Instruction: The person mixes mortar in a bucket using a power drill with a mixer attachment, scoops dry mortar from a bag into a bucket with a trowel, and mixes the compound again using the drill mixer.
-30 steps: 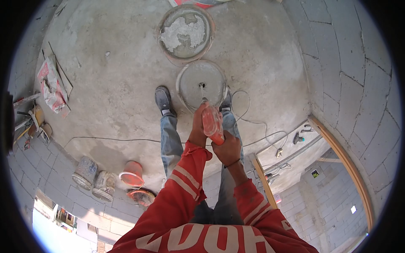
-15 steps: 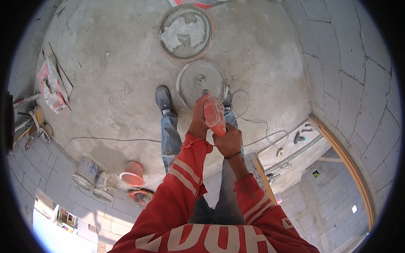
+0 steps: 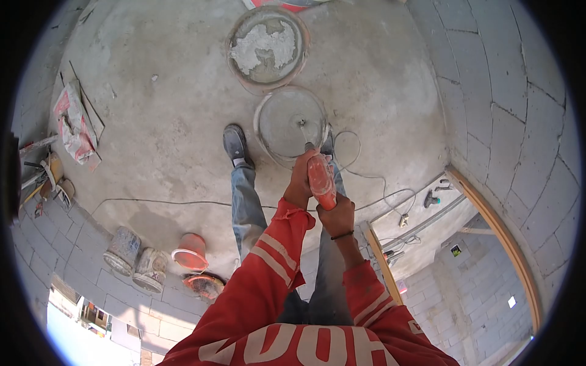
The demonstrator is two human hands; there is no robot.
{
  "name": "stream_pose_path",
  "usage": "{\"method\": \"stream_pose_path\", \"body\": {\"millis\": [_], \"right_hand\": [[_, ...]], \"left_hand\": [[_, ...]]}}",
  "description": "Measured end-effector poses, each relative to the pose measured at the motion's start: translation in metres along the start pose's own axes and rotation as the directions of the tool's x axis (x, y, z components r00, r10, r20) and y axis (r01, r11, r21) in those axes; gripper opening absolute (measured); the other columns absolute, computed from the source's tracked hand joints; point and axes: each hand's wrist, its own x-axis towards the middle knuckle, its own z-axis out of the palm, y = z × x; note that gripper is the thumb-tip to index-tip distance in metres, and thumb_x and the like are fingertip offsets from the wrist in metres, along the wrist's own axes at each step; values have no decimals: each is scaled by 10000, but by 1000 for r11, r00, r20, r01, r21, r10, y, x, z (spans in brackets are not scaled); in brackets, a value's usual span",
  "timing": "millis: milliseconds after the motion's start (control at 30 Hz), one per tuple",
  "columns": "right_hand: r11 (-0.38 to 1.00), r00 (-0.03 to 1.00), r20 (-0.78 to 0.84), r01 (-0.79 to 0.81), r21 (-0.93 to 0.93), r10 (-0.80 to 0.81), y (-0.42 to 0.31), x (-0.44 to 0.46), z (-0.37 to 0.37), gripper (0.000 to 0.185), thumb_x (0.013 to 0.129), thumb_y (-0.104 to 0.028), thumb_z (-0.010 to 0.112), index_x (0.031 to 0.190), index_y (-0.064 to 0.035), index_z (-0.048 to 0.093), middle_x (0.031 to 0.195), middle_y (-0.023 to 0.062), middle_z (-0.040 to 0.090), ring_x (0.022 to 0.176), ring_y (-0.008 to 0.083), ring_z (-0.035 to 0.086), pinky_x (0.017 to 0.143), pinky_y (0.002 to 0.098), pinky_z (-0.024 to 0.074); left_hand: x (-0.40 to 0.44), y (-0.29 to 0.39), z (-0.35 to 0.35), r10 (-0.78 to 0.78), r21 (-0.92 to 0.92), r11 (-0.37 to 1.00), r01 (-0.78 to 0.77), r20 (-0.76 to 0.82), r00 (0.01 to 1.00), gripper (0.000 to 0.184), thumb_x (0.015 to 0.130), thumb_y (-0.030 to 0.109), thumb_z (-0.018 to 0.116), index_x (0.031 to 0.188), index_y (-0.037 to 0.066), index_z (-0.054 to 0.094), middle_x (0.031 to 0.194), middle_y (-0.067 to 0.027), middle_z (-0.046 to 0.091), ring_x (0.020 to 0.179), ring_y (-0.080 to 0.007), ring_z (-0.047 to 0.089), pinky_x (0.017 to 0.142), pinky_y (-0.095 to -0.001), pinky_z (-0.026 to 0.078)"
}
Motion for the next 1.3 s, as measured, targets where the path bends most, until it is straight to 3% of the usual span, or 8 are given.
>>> {"method": "stream_pose_path", "body": {"millis": [167,267,567,667,767,967,1067,1300], "right_hand": [[999,1000,2,-16,50,16,-5,-5,-2,264,754,-152,749,963,7,727,850,273,730,888,481,716,760,487,582],[999,1000,9,-4,41,3,-5,-7,-2,268,756,-152,756,973,3,732,861,273,733,889,477,719,762,490,584],[1000,999,34,-9,21,8,2,-11,-1,285,745,-159,769,989,-13,743,866,260,736,876,477,716,758,499,584],[999,999,22,31,7,-32,8,-12,3,277,743,-165,769,972,-11,738,841,259,730,857,479,714,749,502,582],[998,998,22,55,-42,-54,9,-12,5,265,741,-168,767,947,-6,729,818,260,722,840,477,713,743,508,580],[995,995,60,80,-64,-76,5,-12,5,261,735,-183,784,912,-4,714,799,252,718,818,469,716,721,517,577],[993,992,55,114,-42,-112,9,-13,8,250,730,-192,786,878,-12,697,782,248,712,794,478,707,706,534,573],[991,990,77,124,-60,-119,-5,-20,13,250,721,-192,794,868,-23,683,790,248,709,805,482,701,711,540,567]], "left_hand": [[-5,-4,-1,30,1,1000,-30,-59,998,464,862,364,769,1160,95,537,1098,-135,616,872,-325,641,737,-481,567],[-3,-5,-8,-14,-14,1000,14,-2,1000,498,857,372,772,1171,80,517,1132,-139,604,856,-324,644,725,-476,569],[-9,-8,-15,-26,-52,998,23,-58,998,397,893,373,731,1086,73,556,1008,-117,630,813,-316,647,694,-465,577],[-14,-7,-16,-19,-76,997,16,-48,999,390,872,360,776,1108,154,544,1032,-104,618,885,-309,639,737,-476,567],[-16,-7,-17,-23,-122,992,18,-37,999,386,877,355,771,1115,150,547,1024,-107,618,868,-316,640,731,-481,567],[-27,-7,-14,30,-97,994,-42,-129,991,373,914,414,694,1017,67,608,915,-118,652,754,-306,656,650,-453,571],[-26,-3,-33,1,-15,1000,-1,-5,1000,436,925,457,651,977,25,638,844,-144,665,716,-306,662,645,-428,568],[-38,4,-42,68,-63,996,-69,-12,998,467,922,462,648,976,-2,638,821,-157,656,703,-314,661,644,-425,566]]}}
